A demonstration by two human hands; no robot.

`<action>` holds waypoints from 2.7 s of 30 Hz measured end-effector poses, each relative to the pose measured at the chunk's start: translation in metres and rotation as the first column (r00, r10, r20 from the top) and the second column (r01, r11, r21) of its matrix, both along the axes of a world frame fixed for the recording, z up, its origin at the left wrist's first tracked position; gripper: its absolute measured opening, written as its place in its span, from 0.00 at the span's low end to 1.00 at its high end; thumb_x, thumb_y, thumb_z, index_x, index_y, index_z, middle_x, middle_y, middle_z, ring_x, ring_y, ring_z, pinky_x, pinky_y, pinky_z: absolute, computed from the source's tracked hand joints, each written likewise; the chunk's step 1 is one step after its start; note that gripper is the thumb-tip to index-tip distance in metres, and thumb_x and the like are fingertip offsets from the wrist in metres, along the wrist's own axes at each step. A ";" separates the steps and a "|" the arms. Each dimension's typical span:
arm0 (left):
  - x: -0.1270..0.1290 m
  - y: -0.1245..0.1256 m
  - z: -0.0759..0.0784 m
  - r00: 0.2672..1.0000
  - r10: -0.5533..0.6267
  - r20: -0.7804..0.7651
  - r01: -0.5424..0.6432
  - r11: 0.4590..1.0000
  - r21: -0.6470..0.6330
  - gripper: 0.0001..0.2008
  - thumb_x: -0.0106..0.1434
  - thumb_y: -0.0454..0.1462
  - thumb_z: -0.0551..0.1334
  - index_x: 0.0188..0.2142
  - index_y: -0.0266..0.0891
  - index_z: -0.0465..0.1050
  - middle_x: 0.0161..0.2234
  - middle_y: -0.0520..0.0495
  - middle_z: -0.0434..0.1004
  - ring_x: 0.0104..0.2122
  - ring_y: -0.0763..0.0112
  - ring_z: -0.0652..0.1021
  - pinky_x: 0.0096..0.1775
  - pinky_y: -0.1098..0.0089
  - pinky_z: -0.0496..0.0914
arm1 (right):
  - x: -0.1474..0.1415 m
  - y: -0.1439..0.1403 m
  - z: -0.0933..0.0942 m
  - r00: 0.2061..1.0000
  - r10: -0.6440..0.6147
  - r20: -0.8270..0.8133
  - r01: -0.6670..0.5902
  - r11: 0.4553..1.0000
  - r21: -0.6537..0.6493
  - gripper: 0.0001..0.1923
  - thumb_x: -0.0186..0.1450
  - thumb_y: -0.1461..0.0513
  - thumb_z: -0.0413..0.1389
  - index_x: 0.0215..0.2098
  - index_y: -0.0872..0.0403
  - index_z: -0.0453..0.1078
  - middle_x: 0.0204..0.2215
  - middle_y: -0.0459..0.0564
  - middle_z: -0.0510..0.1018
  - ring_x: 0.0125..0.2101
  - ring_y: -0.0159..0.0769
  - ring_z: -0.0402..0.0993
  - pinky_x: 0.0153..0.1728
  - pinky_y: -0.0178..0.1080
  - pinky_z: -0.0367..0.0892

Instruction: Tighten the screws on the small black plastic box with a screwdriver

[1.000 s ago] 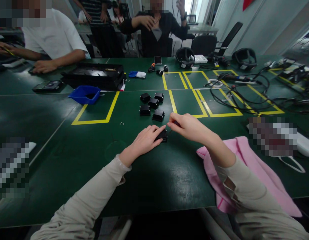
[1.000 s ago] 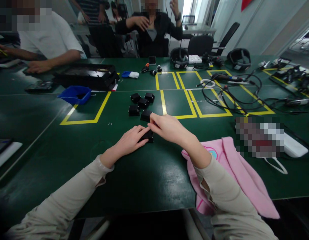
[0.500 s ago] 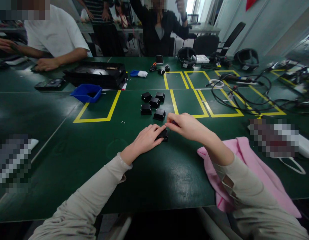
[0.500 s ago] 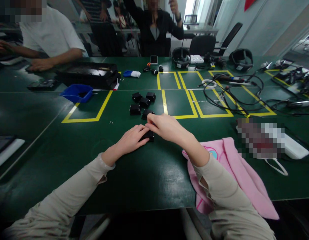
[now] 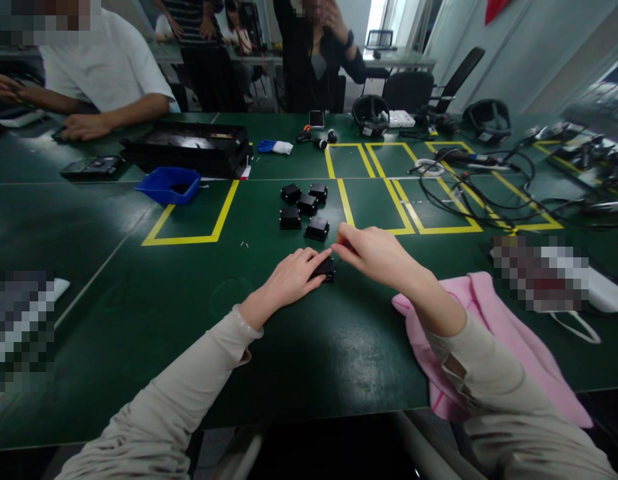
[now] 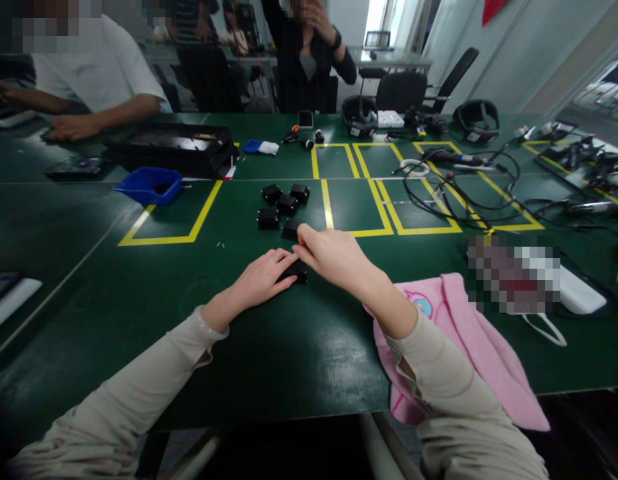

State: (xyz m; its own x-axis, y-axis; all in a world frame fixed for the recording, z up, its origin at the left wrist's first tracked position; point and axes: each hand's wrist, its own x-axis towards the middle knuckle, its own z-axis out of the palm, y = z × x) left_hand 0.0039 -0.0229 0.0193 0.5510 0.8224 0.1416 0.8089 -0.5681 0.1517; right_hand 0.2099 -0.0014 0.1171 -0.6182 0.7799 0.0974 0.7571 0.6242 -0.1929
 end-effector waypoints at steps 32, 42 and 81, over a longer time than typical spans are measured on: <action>0.000 0.001 0.000 1.000 0.000 0.021 0.000 1.000 -0.016 0.27 0.69 0.44 0.53 0.65 0.44 0.50 0.48 0.43 0.66 0.44 0.61 0.69 0.47 0.61 0.67 | 0.004 0.003 0.002 0.998 0.058 -0.006 -0.058 0.998 -0.027 0.10 0.69 0.57 0.45 0.45 0.53 0.61 0.31 0.49 0.76 0.29 0.34 0.69 0.27 0.35 0.49; 0.001 0.000 0.000 1.000 -0.001 0.008 0.001 1.000 -0.007 0.27 0.69 0.44 0.54 0.65 0.43 0.51 0.48 0.43 0.67 0.44 0.61 0.69 0.47 0.62 0.67 | 0.003 0.004 0.002 1.000 0.031 0.004 -0.031 0.999 -0.026 0.10 0.70 0.57 0.44 0.43 0.52 0.63 0.28 0.47 0.75 0.27 0.34 0.67 0.26 0.35 0.48; 0.001 0.000 -0.001 1.000 -0.001 0.008 0.001 1.000 -0.001 0.27 0.69 0.44 0.54 0.64 0.43 0.51 0.48 0.43 0.67 0.45 0.61 0.69 0.47 0.62 0.67 | 0.003 0.003 0.001 1.000 0.022 -0.006 -0.022 0.999 -0.028 0.12 0.70 0.54 0.45 0.43 0.52 0.63 0.28 0.47 0.75 0.27 0.34 0.67 0.26 0.35 0.49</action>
State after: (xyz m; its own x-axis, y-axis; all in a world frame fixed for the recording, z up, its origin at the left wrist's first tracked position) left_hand 0.0044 -0.0226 0.0186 0.5506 0.8221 0.1451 0.8072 -0.5686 0.1588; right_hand 0.2127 0.0020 0.1178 -0.6349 0.7685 0.0795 0.7420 0.6352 -0.2146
